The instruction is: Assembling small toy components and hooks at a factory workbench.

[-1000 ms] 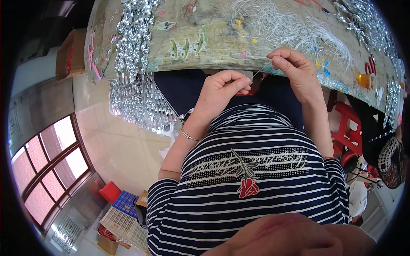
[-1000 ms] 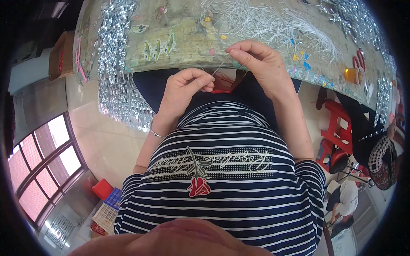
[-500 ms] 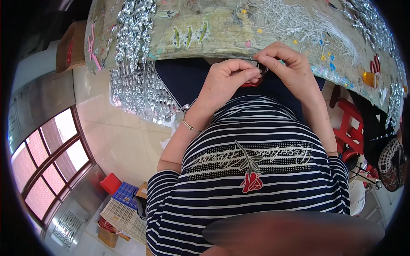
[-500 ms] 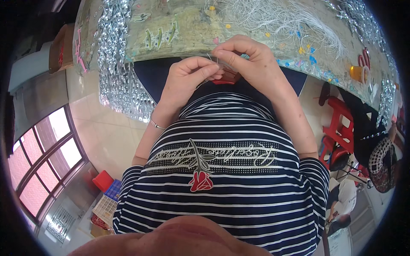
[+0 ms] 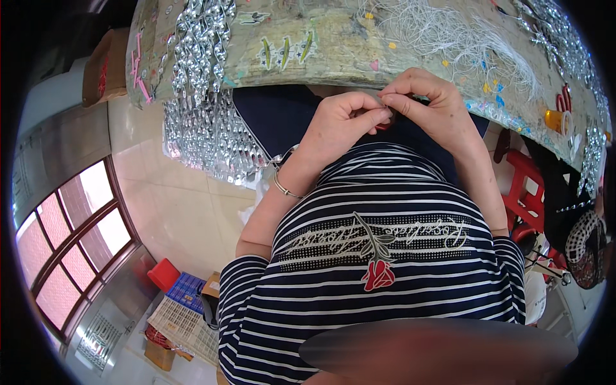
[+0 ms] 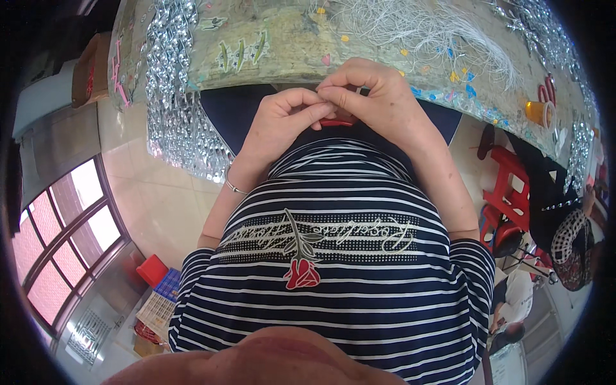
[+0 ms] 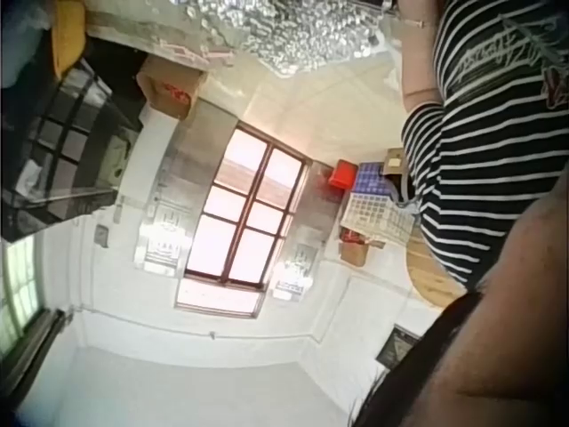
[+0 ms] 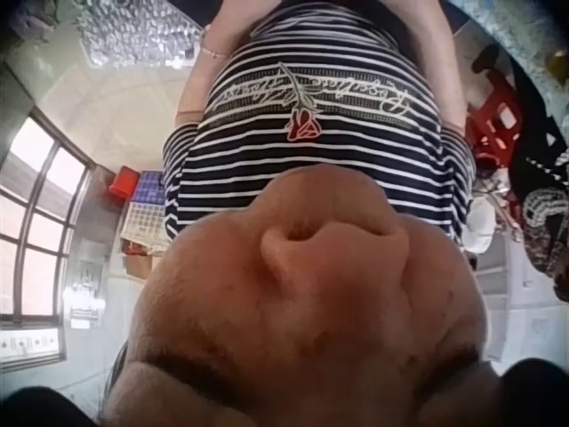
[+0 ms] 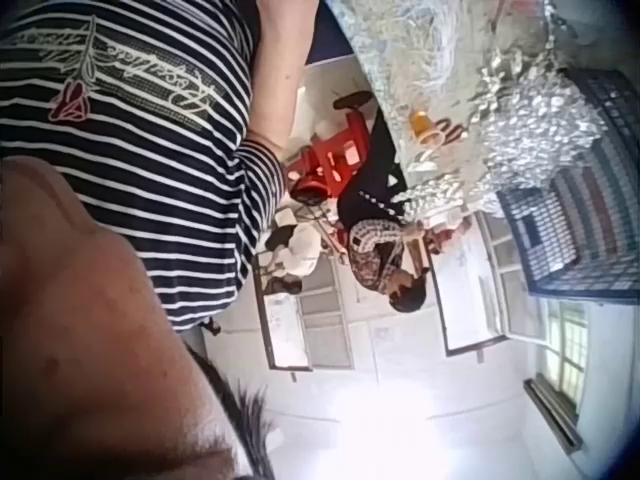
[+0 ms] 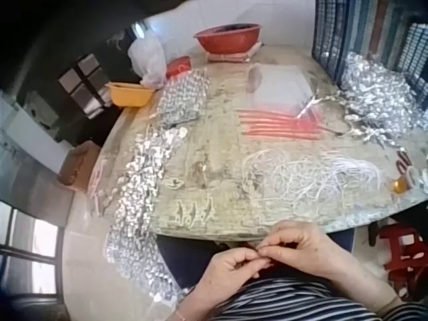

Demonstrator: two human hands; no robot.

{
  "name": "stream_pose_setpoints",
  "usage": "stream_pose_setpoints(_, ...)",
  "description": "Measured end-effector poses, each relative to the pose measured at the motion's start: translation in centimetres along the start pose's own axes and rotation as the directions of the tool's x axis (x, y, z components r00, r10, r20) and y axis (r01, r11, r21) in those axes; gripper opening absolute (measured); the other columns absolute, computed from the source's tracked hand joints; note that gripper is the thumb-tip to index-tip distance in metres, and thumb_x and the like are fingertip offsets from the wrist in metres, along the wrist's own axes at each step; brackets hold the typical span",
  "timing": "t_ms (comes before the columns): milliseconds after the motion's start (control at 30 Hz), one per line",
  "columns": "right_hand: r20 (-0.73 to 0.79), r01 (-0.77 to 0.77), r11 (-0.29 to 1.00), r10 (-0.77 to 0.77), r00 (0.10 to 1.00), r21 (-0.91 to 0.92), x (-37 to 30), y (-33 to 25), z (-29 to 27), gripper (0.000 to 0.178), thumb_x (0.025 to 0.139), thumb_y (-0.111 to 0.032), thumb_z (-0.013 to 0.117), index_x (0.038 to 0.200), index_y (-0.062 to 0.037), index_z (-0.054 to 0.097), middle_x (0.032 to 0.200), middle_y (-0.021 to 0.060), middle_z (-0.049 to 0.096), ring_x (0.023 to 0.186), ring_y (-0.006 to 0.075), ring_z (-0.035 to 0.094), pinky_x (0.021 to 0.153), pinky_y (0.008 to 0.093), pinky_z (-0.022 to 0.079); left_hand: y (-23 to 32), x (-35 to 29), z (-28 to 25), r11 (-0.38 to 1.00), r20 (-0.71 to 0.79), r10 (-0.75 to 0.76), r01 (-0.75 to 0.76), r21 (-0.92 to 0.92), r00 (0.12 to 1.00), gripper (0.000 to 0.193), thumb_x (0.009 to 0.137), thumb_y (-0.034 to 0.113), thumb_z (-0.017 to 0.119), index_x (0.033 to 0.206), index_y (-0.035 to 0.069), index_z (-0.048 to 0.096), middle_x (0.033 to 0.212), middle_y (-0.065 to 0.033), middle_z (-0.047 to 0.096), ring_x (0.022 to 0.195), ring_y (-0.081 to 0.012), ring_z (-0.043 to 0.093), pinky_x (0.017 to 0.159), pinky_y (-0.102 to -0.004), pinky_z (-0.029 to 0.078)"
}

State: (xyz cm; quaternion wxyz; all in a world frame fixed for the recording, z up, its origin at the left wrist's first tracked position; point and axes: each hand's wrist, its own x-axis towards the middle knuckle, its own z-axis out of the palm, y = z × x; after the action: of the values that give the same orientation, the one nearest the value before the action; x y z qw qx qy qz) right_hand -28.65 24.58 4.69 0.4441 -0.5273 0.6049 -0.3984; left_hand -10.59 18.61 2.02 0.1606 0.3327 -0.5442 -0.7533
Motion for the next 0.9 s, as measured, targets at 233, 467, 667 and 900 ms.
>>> stream_pose_setpoints(233, -0.004, -0.047, 0.999, 0.047, 0.999, -0.014, 0.1, 0.1, 0.2, 0.008, 0.084, -0.007, 0.064, 0.087, 0.0001, 0.065, 0.082, 0.0022, 0.059, 0.078, 0.0091, 0.056, 0.071, 0.0226, 0.044, 0.4, -0.1, 0.1, 1.000, -0.002, -0.024, 0.024, -0.021, 1.000, 0.013, 0.087, 0.010, 0.063, 0.093, -0.001, 0.066, 0.085, -0.0051, 0.067, 0.071, -0.0075, 0.058, 0.064, -0.0202, 0.047)
stream_pose_setpoints(467, -0.055, -0.084, 0.989, 0.091, 0.994, 0.118, 0.0, 0.9, 0.4, 0.009, 0.087, -0.007, 0.062, 0.089, 0.0009, 0.064, 0.085, 0.0012, 0.059, 0.080, 0.0084, 0.056, 0.074, 0.0215, 0.045, 1.1, 0.0, 0.5, 0.998, -0.121, -0.029, 0.022, -0.060, 0.992, 0.016, 0.087, 0.011, 0.064, 0.097, -0.001, 0.065, 0.084, -0.0047, 0.067, 0.073, -0.0073, 0.061, 0.063, -0.0186, 0.049)
stream_pose_setpoints(667, -0.093, -0.078, 0.983, 0.094, 0.991, 0.168, -0.1, 1.2, 0.7, 0.008, 0.087, -0.007, 0.062, 0.090, 0.0007, 0.064, 0.086, 0.0002, 0.059, 0.080, 0.0078, 0.056, 0.074, 0.0212, 0.045, 1.0, 0.1, 0.7, 0.991, -0.174, -0.016, -0.008, -0.133, 0.985, 0.013, 0.087, 0.008, 0.062, 0.097, -0.001, 0.065, 0.084, -0.0051, 0.066, 0.075, -0.0090, 0.062, 0.071, -0.0216, 0.053)
stream_pose_setpoints(900, -0.006, -0.194, 0.876, 0.219, 0.976, 0.441, -0.3, 2.0, 0.4, 0.017, 0.093, -0.016, 0.056, 0.095, -0.0019, 0.065, 0.087, -0.0012, 0.061, 0.080, 0.0067, 0.053, 0.077, 0.0207, 0.043, 0.8, 0.1, 0.7, 0.988, -0.173, 0.012, -0.038, -0.152, 0.985, 0.012, 0.087, 0.007, 0.063, 0.095, -0.001, 0.065, 0.084, -0.0058, 0.066, 0.077, -0.0093, 0.062, 0.071, -0.0224, 0.053)
